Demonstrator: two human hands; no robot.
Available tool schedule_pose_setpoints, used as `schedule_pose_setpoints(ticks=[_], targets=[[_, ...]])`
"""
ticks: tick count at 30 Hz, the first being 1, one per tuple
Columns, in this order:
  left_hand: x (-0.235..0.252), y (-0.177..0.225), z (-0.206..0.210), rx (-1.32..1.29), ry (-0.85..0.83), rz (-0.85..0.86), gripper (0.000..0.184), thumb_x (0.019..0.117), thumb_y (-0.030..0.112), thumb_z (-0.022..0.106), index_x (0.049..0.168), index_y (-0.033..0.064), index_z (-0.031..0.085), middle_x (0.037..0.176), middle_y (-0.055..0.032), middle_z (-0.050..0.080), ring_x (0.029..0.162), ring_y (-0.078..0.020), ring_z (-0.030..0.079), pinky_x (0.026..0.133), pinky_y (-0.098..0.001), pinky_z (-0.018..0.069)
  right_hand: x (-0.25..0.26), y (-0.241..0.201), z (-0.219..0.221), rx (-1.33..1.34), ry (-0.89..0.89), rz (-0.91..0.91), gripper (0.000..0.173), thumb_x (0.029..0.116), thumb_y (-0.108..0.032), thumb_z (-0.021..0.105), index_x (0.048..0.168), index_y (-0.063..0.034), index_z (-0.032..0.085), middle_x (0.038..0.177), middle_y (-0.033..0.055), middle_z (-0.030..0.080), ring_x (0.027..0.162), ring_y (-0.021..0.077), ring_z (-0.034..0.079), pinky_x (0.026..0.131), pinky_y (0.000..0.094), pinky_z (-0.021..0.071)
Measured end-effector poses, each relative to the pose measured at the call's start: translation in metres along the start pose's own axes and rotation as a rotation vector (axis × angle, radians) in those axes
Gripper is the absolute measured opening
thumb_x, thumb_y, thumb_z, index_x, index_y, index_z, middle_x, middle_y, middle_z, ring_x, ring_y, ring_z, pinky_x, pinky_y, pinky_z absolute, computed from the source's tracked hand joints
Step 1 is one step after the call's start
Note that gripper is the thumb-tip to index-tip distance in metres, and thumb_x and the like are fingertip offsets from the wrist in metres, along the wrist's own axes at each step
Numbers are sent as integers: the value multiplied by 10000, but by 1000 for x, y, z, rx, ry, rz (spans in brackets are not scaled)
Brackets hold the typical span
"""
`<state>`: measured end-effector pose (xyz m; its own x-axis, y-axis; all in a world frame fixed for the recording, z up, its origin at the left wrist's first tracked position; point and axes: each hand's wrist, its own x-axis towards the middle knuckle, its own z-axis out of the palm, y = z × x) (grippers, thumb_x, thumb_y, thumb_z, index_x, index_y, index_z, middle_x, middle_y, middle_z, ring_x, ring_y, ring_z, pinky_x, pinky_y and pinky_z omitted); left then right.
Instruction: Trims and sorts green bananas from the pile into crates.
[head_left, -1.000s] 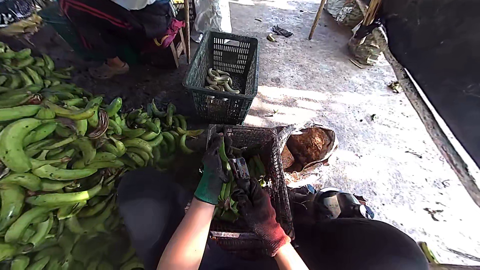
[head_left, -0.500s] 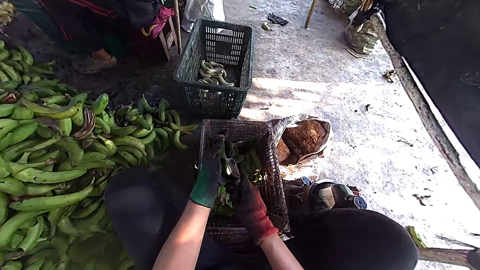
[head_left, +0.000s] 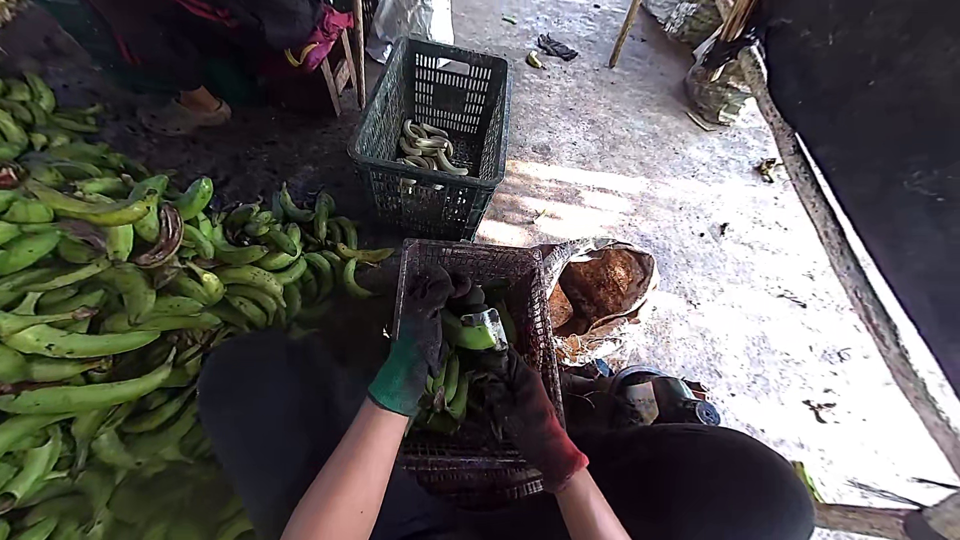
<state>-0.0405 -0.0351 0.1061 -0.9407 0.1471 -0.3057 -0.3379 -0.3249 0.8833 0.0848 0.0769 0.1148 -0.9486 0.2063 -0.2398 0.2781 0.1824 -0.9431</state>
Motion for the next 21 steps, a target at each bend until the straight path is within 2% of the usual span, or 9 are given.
schedule_pose_setpoints(ticks=[3,5,7,9,12,14,16,19,21], targets=[[-14,-4,5,219,52,44,243,1056,36,459,1204,-90,605,1105,-122,640,994,-85,586,924,-234,466,4,13,13,-52,73,-13,390,916,-118,626,1258,63,573,875,30,700,726,52,673,694,257,587],[-12,-14,5,50,127,70,249,1091,120,405,1161,-21,599,990,-55,639,895,-53,615,837,-216,521,7,16,19,-97,107,21,418,918,-111,639,1289,65,562,917,57,701,770,75,675,738,280,582],[-8,-25,3,-127,134,86,316,1113,238,358,1180,32,589,948,-40,646,847,-87,639,785,-270,563,13,19,21,-84,136,88,399,933,-94,635,1293,54,546,900,75,687,721,109,673,682,310,588],[-9,-33,1,-178,101,66,352,1111,299,367,1175,44,601,967,-54,651,875,-122,639,815,-314,559,17,25,21,20,125,134,352,956,-95,622,1281,20,551,860,51,675,678,106,660,631,302,582],[-11,-28,-2,-71,36,49,242,1082,179,429,1188,38,595,1057,-30,641,966,-68,614,885,-248,524,14,33,20,246,71,60,281,932,-74,601,1194,16,554,809,5,696,652,81,676,602,265,596],[-10,-30,-7,20,9,50,281,1080,127,422,1273,-14,570,1143,-64,630,1029,-62,600,931,-234,501,7,29,20,239,74,13,237,915,-80,603,1136,-3,566,777,-32,693,634,56,671,584,243,589],[-8,-31,-8,88,5,74,302,1081,114,417,1273,-55,579,1159,-92,637,1045,-62,598,952,-235,492,6,24,16,147,92,-15,270,913,-109,616,1152,10,577,791,-38,688,646,35,666,600,236,591],[-1,-35,-5,-109,40,8,299,1104,176,371,1159,16,617,994,-60,675,902,-100,658,824,-279,566,1,17,11,-3,96,-9,324,908,-129,628,1186,34,596,834,-35,677,705,-18,642,670,194,562],[2,-38,-9,-221,-28,-19,305,1110,198,348,1178,41,601,997,-61,663,914,-127,653,835,-315,569,-3,16,14,-2,96,9,347,908,-124,627,1208,45,586,842,-36,678,706,-31,636,672,179,557]])
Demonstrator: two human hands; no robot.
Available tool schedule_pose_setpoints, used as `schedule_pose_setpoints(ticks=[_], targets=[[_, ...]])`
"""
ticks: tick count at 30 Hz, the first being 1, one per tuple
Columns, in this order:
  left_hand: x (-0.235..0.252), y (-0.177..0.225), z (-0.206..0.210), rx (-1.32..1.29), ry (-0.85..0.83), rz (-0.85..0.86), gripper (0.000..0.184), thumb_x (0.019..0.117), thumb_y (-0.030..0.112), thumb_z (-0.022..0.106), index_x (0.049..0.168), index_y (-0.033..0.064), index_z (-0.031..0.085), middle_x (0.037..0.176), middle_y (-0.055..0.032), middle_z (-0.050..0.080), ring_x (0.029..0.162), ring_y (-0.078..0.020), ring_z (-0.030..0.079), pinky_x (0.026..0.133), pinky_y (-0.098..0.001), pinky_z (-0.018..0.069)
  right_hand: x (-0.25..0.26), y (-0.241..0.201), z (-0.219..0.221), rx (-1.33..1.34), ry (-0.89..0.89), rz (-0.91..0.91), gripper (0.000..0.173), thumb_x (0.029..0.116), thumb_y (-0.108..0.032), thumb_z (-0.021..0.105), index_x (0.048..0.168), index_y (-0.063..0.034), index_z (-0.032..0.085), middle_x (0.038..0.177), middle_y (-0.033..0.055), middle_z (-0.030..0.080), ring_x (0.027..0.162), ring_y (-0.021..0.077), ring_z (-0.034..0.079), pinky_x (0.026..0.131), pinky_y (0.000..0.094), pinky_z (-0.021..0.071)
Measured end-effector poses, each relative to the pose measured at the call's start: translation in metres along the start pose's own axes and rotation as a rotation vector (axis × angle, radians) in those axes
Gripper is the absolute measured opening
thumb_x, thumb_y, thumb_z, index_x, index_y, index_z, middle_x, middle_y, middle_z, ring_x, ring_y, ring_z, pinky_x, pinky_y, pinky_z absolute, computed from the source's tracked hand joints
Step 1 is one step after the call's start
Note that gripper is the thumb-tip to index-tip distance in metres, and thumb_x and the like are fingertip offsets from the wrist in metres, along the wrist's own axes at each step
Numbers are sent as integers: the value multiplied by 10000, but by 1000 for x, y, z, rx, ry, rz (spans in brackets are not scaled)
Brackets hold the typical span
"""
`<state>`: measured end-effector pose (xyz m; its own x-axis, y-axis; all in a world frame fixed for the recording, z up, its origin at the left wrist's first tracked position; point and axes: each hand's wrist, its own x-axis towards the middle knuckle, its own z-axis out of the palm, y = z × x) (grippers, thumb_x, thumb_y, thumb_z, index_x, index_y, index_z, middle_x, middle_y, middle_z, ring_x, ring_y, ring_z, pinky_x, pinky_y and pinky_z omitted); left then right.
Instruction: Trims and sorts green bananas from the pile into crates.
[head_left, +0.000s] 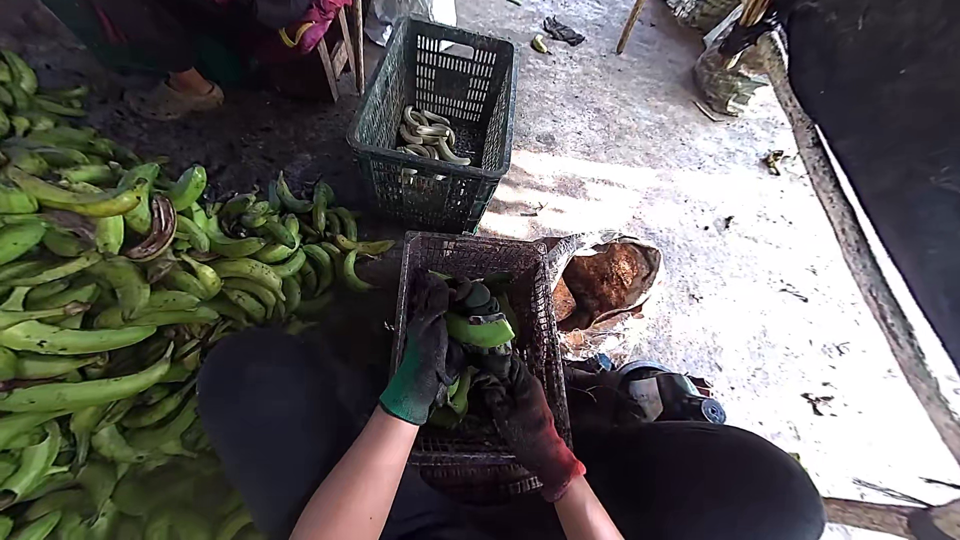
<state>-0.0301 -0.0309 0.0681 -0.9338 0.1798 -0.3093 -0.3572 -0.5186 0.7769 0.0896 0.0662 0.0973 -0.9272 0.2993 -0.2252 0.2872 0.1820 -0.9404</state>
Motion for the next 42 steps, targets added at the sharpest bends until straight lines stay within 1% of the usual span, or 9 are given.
schedule_pose_setpoints(ticks=[5,9,17,19,21,26,32,37,42], targets=[[-12,-6,-7,178,-105,-13,306,1101,160,370,1209,11,615,1003,-31,688,902,-65,662,818,-244,570,0,0,11,-124,-56,144,229,931,-130,642,1129,-15,630,849,10,679,760,67,661,740,279,570],[-23,-3,7,262,94,97,316,1096,103,367,1217,-86,590,1043,-52,657,930,14,606,859,-164,503,1,-2,22,-409,-58,181,282,963,-210,622,1139,8,655,949,137,707,904,243,696,864,452,554],[-13,-14,-4,153,-120,98,377,1094,263,377,1265,-3,582,1121,-38,664,1033,-59,626,934,-253,524,30,-34,-6,-460,-386,281,324,1042,-254,552,1275,-34,602,1032,139,695,934,249,690,864,454,556],[-10,-28,5,65,-85,-91,427,1117,299,340,1307,-6,571,1112,-90,704,977,-125,685,847,-295,583,39,-33,-31,-294,-474,344,280,1054,-268,534,1224,-49,581,868,77,660,691,168,658,641,366,582],[-6,-44,21,31,-33,-297,387,1118,304,327,1210,35,589,930,-66,692,759,-111,673,640,-271,576,44,-43,-62,-241,-497,400,265,1067,-255,513,1208,-37,564,854,64,609,671,152,612,632,345,552],[-1,-75,116,56,-67,-446,271,1100,174,368,1060,6,578,719,-51,611,574,-117,601,517,-276,531,46,-42,-153,-345,-296,402,267,1082,-245,481,1250,-64,582,861,60,612,667,141,601,618,327,537],[47,-129,171,412,136,-306,527,1069,456,467,1453,96,476,1262,-224,587,1035,-331,592,858,-537,511,81,-27,-221,-503,-18,515,310,1069,-270,528,1276,-43,574,921,124,619,719,200,598,680,407,536],[63,-92,98,444,-41,-209,404,1063,241,534,1429,75,483,1137,-178,647,883,-251,686,757,-426,601,80,-8,-242,-434,104,453,326,1058,-296,549,1307,-87,572,919,145,645,702,241,620,647,448,541],[51,-93,8,1572,-421,-148,590,948,352,668,1445,68,524,1303,-172,649,1192,-319,634,1040,-559,490,60,-19,-238,-345,201,296,311,1045,-364,571,1280,-163,605,897,100,673,682,226,652,607,452,566]])
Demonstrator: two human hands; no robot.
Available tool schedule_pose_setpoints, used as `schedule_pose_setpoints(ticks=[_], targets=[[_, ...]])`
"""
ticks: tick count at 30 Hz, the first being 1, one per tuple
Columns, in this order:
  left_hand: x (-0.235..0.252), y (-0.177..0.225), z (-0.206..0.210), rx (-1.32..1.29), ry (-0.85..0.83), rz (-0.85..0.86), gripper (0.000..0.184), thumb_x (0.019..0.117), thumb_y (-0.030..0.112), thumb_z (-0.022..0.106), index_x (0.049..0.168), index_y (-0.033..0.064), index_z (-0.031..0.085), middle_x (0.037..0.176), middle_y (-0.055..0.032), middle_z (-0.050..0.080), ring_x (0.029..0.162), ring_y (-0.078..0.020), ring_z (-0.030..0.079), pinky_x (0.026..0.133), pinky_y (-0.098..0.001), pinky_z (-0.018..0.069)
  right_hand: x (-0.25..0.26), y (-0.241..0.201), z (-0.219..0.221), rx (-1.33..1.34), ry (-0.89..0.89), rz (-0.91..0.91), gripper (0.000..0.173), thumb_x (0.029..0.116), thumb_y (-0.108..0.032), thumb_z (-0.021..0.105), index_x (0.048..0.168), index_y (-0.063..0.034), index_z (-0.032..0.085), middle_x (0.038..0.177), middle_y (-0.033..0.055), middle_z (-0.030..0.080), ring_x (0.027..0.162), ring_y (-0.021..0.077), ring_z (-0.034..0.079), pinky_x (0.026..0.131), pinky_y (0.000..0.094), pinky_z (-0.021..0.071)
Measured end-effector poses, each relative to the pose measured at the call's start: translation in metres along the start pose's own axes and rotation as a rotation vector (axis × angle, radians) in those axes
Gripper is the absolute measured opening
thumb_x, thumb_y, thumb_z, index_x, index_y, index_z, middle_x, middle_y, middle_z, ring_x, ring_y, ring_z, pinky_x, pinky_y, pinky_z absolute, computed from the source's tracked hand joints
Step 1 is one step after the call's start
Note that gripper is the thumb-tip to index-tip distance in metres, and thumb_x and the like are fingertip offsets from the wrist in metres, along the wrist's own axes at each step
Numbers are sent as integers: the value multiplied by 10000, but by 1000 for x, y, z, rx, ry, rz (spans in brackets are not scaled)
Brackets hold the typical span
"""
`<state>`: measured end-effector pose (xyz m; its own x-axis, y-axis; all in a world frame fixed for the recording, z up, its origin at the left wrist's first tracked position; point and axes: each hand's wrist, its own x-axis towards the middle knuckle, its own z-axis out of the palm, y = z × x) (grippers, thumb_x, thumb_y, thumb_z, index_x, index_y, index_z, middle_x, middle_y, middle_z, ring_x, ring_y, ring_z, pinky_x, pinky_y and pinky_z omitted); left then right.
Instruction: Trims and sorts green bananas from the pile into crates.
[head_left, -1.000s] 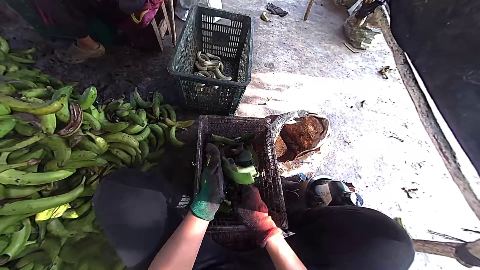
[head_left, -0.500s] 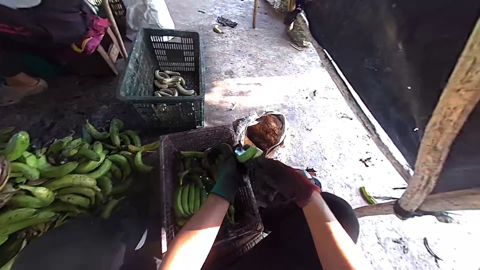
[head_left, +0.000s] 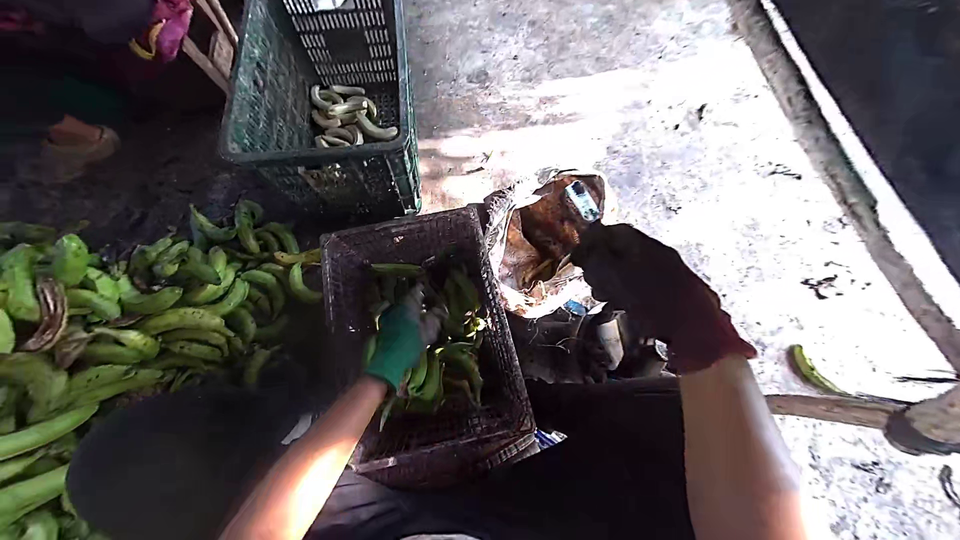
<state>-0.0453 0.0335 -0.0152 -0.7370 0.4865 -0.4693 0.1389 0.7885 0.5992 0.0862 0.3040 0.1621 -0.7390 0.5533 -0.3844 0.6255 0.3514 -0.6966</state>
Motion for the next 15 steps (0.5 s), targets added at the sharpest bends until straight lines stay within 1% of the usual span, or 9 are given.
schedule_pose_setpoints(ticks=[2,3,5,6,8,9,11,14,15], targets=[[-23,-12,33,379,-287,26,593,906,255,697,1460,137,522,1367,-192,603,1212,-413,605,994,-652,484,-6,-6,2,-11,20,-6,343,1024,-390,603,1279,-161,603,940,85,699,727,224,684,651,455,588],[-37,-12,49,545,-395,29,625,904,196,693,1488,126,480,1417,-229,548,1244,-461,562,994,-670,462,-5,-7,4,-20,22,-15,335,1022,-391,607,1251,-147,598,918,79,701,713,214,690,647,443,591],[-59,-24,81,760,-498,-17,581,995,82,541,1537,6,348,1519,-349,374,1401,-547,361,1130,-683,295,-5,-8,11,-29,21,-30,338,1019,-396,607,1228,-130,596,877,81,694,689,214,686,635,442,590],[-63,-33,95,798,-458,-72,536,1044,107,440,1550,-15,313,1536,-367,338,1437,-542,314,1155,-654,286,-5,-9,15,-38,23,-33,331,1017,-394,612,1218,-131,603,841,81,680,668,214,673,617,442,580],[-55,-58,114,760,-282,-124,543,1084,236,344,1567,-7,295,1539,-355,347,1430,-513,352,1133,-605,357,-5,-13,22,-74,-3,-48,330,1020,-383,617,1227,-126,605,824,89,668,659,218,659,608,448,569],[-49,-64,114,749,-289,-95,558,1078,201,362,1576,-26,251,1553,-373,304,1425,-541,333,1128,-630,331,-4,-14,25,-88,-24,-58,336,1020,-383,619,1229,-122,604,832,96,672,668,224,665,617,457,575],[-41,-53,104,780,-349,-53,580,1053,145,404,1591,13,235,1549,-340,341,1388,-537,390,1089,-651,371,0,-13,28,-106,-56,-77,339,1014,-389,625,1228,-127,609,838,82,683,685,209,672,638,443,577],[-35,-22,56,689,-341,-51,675,1003,181,546,1616,192,264,1339,-295,588,1168,-521,591,920,-678,477,2,-8,41,18,-78,-49,356,1025,-372,611,1267,-114,577,856,83,668,691,192,661,644,408,577],[-33,-17,36,577,-334,-77,703,985,240,607,1611,259,288,1343,-264,601,1185,-497,593,951,-683,468,1,-9,55,138,-70,-32,367,1034,-326,599,1317,-97,555,900,97,663,717,193,652,659,398,572]])
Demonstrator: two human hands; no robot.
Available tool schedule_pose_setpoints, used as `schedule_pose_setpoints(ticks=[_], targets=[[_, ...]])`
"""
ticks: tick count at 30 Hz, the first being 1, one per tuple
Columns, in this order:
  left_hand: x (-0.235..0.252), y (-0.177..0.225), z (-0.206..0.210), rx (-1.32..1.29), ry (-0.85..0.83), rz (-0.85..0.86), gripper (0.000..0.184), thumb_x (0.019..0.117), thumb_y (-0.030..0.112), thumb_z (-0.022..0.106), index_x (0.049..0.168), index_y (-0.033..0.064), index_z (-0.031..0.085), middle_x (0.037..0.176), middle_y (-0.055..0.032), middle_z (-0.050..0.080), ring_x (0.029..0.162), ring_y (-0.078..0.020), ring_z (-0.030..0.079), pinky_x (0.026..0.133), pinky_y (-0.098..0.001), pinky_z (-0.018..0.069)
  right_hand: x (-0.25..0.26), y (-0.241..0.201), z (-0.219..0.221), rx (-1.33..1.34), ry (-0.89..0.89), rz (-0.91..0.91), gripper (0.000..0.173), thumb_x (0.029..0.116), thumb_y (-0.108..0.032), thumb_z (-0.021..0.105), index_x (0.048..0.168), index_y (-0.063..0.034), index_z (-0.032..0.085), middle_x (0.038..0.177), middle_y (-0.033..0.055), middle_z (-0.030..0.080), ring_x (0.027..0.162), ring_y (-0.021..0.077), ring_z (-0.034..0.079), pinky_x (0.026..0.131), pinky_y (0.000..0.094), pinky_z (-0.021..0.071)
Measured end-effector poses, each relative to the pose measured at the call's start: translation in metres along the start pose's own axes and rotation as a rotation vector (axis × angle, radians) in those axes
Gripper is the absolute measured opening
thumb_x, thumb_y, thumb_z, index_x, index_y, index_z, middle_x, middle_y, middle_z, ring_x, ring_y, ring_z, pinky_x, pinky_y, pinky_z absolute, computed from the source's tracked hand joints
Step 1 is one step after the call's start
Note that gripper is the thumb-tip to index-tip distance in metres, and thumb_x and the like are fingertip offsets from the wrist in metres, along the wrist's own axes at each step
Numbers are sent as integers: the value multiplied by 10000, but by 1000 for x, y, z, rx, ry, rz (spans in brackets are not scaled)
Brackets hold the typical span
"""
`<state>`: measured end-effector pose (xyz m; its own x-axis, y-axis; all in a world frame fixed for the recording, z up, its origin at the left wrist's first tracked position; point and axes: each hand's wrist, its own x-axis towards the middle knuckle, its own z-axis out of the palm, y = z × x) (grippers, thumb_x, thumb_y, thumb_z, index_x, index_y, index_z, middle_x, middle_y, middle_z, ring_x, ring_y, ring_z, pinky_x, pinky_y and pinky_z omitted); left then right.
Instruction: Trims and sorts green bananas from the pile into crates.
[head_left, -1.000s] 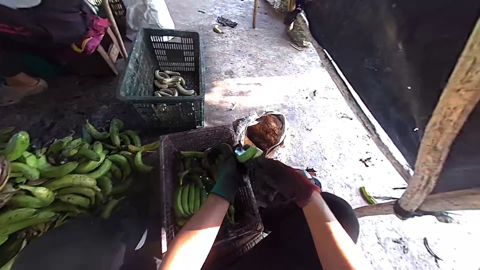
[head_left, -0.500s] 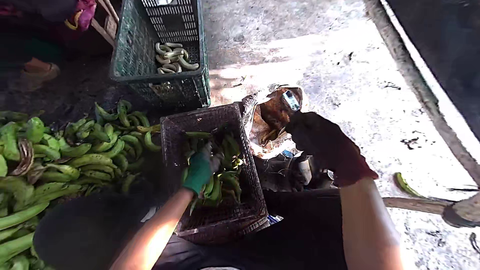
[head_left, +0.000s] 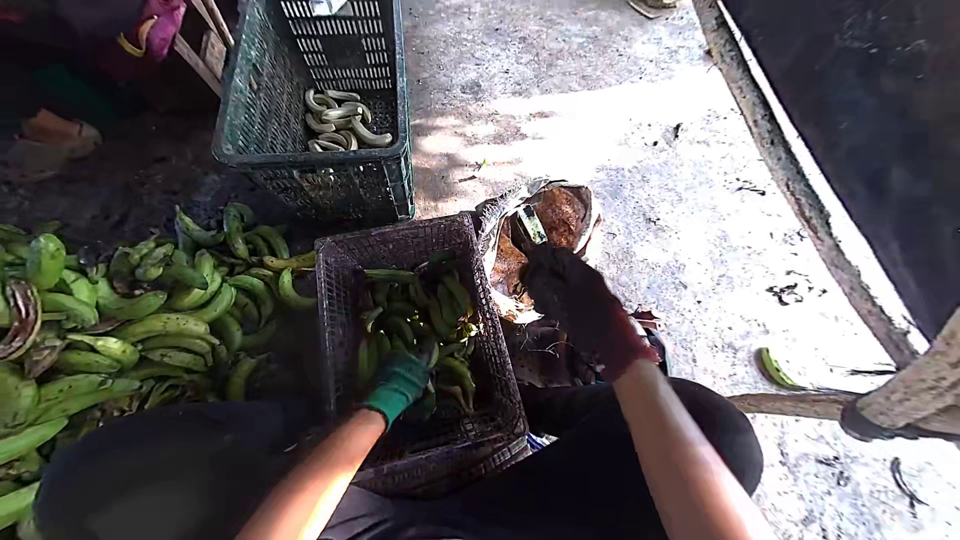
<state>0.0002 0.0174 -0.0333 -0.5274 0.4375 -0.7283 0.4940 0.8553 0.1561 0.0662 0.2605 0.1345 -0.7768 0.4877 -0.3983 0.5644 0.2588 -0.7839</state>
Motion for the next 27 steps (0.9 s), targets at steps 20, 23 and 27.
schedule_pose_setpoints(ticks=[20,23,27], targets=[[-133,-70,-78,-1894,868,919,553,960,413,670,1410,127,523,1280,-119,655,1153,-291,654,982,-514,556,-59,42,211,993,70,367,287,1123,-307,379,1170,-46,490,697,66,586,518,172,590,487,358,555],[-134,-74,-97,-1898,1083,653,436,953,93,634,1366,101,494,1113,-97,672,972,-243,693,856,-468,609,-71,35,201,823,46,292,288,1105,-234,453,1225,13,540,784,121,668,616,206,662,564,373,589],[-131,-67,-101,-1895,1088,577,542,965,174,640,1443,91,400,1155,-68,635,987,-170,673,867,-384,601,-85,27,185,513,-26,128,263,1055,-208,560,1230,-12,571,823,87,669,640,159,655,595,335,584]])
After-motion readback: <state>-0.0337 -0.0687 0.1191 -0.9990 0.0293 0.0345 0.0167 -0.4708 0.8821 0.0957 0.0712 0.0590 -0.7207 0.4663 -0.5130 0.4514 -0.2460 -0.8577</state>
